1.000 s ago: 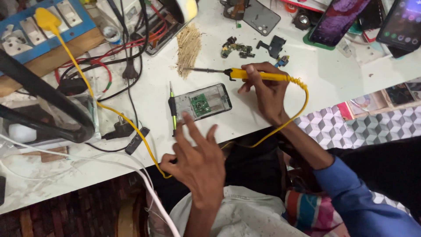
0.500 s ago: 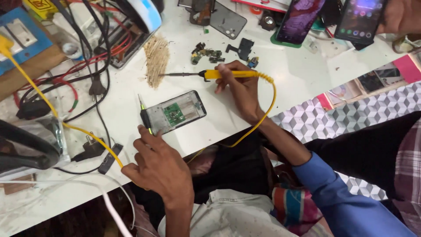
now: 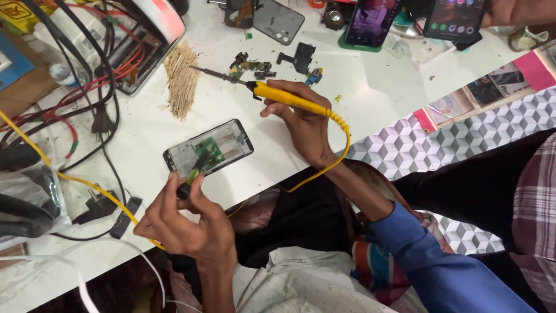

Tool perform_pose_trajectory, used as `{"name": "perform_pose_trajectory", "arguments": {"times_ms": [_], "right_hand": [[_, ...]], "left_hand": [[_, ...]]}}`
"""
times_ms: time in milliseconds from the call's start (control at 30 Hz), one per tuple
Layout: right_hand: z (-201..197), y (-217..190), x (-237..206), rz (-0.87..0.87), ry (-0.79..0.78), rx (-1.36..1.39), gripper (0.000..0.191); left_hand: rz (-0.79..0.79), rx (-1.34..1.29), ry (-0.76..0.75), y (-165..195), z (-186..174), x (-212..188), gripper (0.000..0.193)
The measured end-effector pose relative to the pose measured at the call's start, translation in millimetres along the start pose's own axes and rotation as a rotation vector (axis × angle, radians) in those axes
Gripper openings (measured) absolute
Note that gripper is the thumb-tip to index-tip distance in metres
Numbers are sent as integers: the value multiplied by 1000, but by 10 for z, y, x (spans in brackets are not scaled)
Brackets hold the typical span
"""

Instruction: The person uses a soldering iron and a screwdriver to work on a small circuit board placed on a smartphone. They repeatedly apply the soldering iron to different points on the board while holding it steady with the screwdriver.

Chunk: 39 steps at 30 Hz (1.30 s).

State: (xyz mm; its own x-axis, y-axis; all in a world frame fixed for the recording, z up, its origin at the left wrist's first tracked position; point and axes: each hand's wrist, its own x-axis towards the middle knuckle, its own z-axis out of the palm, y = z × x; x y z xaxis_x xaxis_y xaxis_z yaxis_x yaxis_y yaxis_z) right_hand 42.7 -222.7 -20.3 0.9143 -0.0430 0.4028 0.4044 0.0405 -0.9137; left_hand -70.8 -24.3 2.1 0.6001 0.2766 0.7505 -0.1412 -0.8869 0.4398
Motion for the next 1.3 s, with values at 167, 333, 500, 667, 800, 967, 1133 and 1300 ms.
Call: {"name": "perform_pose_trajectory", "arguments": {"times_ms": [167, 333, 500, 667, 800, 967, 1133, 1300], "right_hand": [[15, 11, -21, -50, 155, 123, 24], [-9, 48, -46, 5, 222, 149, 26], [0, 72, -165, -87, 211, 108, 24], [104, 72, -319, -248, 55, -10, 21], [114, 71, -336, -276, 36, 72, 20], [87, 60, -324, -222, -13, 32, 21], [78, 30, -299, -203, -27, -68, 23], [105, 2, -291, -208, 18, 0, 23]], "left_hand": [[-150, -354, 156, -44, 192, 24, 17], [-306, -759, 320, -125, 445, 128, 20], [-354, -837, 220, -237, 504, 136, 24], [-350, -852, 122, -313, 540, 103, 26], [-287, -777, 64, -318, 553, 97, 22], [-270, -690, 19, -298, 523, 130, 19], [-292, -711, -36, -289, 511, 175, 20], [-265, -728, -4, -290, 491, 159, 20]]}}
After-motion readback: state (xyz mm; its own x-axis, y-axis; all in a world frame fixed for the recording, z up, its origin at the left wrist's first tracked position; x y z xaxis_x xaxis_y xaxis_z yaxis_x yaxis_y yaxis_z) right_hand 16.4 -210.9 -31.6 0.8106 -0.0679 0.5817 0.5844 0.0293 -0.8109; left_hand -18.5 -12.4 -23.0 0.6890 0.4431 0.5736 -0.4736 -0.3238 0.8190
